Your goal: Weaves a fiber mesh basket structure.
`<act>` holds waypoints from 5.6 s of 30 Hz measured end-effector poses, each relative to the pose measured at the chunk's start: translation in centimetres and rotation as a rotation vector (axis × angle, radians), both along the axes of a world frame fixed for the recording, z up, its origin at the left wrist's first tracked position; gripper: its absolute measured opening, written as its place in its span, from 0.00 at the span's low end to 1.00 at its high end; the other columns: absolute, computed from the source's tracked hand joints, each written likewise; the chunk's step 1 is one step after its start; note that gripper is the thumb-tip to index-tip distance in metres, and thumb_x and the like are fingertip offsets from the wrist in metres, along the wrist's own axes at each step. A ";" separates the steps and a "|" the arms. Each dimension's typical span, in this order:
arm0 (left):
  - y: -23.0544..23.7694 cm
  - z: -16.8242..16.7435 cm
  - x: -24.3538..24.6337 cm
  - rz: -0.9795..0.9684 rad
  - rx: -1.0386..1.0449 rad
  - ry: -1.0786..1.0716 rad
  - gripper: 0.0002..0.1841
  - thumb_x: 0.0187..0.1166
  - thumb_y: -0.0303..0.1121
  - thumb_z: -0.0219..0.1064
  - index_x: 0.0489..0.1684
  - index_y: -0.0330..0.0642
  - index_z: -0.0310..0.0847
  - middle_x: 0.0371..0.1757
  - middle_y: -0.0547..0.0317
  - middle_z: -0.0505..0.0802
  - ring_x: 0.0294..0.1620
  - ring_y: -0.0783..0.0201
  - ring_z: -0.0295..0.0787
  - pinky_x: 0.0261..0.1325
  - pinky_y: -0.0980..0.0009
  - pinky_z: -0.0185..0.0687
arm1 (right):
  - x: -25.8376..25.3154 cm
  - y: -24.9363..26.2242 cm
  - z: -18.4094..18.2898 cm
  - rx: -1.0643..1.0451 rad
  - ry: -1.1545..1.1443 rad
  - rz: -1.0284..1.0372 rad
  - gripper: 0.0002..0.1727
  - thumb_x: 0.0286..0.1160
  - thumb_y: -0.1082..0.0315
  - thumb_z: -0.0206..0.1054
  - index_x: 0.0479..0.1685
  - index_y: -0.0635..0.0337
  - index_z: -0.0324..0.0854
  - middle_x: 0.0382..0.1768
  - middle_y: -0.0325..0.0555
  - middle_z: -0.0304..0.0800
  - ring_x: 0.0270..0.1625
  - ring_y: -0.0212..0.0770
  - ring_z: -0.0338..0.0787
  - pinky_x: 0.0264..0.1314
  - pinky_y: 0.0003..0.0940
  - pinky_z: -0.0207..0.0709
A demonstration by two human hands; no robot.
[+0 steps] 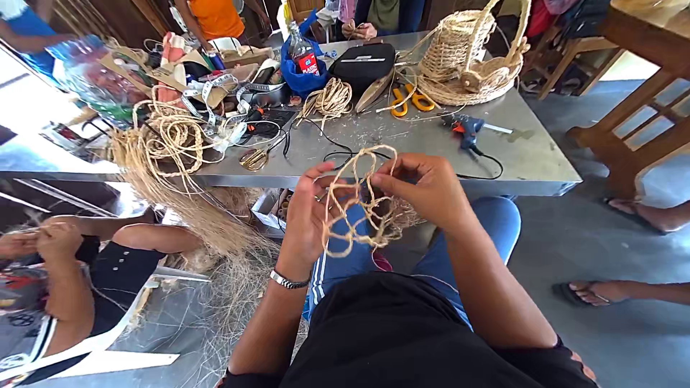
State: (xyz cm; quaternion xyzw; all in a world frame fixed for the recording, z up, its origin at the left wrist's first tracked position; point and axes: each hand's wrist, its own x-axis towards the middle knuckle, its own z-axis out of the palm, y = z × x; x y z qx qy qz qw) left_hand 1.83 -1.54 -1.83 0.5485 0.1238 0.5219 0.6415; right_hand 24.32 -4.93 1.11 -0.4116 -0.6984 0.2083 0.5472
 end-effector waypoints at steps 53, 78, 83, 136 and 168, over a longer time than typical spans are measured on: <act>2.0 -6.9 2.3 0.555 0.263 0.394 0.16 0.92 0.40 0.56 0.47 0.42 0.88 0.53 0.59 0.93 0.55 0.64 0.89 0.61 0.63 0.86 | 2.0 3.7 -8.2 -0.296 0.625 0.286 0.38 0.90 0.37 0.45 0.83 0.60 0.64 0.70 0.46 0.84 0.63 0.40 0.89 0.66 0.39 0.83; 1.9 0.1 -0.3 0.579 0.719 0.613 0.39 0.80 0.57 0.67 0.84 0.40 0.66 0.86 0.51 0.72 0.86 0.56 0.67 0.81 0.56 0.71 | 2.0 0.1 -3.8 -0.149 0.146 0.059 0.07 0.76 0.68 0.74 0.43 0.64 0.90 0.33 0.39 0.96 0.33 0.28 0.93 0.40 0.25 0.90; 1.5 0.9 2.8 0.454 0.749 0.635 0.16 0.80 0.36 0.73 0.61 0.41 0.87 0.55 0.60 0.94 0.55 0.69 0.90 0.60 0.69 0.87 | 1.6 -0.3 -3.0 -0.072 0.016 0.068 0.08 0.74 0.66 0.76 0.41 0.62 0.92 0.31 0.37 0.95 0.32 0.24 0.91 0.40 0.22 0.87; 1.2 -0.9 1.2 0.054 0.051 0.309 0.28 0.76 0.24 0.71 0.75 0.52 0.71 0.44 0.63 0.85 0.35 0.71 0.85 0.39 0.75 0.87 | 2.9 0.2 -3.0 -0.077 0.400 -0.104 0.07 0.77 0.70 0.73 0.47 0.62 0.90 0.34 0.35 0.95 0.29 0.21 0.87 0.31 0.16 0.80; 1.7 -3.4 1.8 0.052 -0.064 0.336 0.23 0.93 0.30 0.52 0.86 0.51 0.69 0.59 0.45 0.93 0.46 0.52 0.97 0.43 0.61 0.96 | 3.5 1.9 -5.7 -0.363 0.151 0.121 0.33 0.75 0.70 0.66 0.83 0.60 0.67 0.73 0.47 0.82 0.66 0.38 0.86 0.68 0.38 0.82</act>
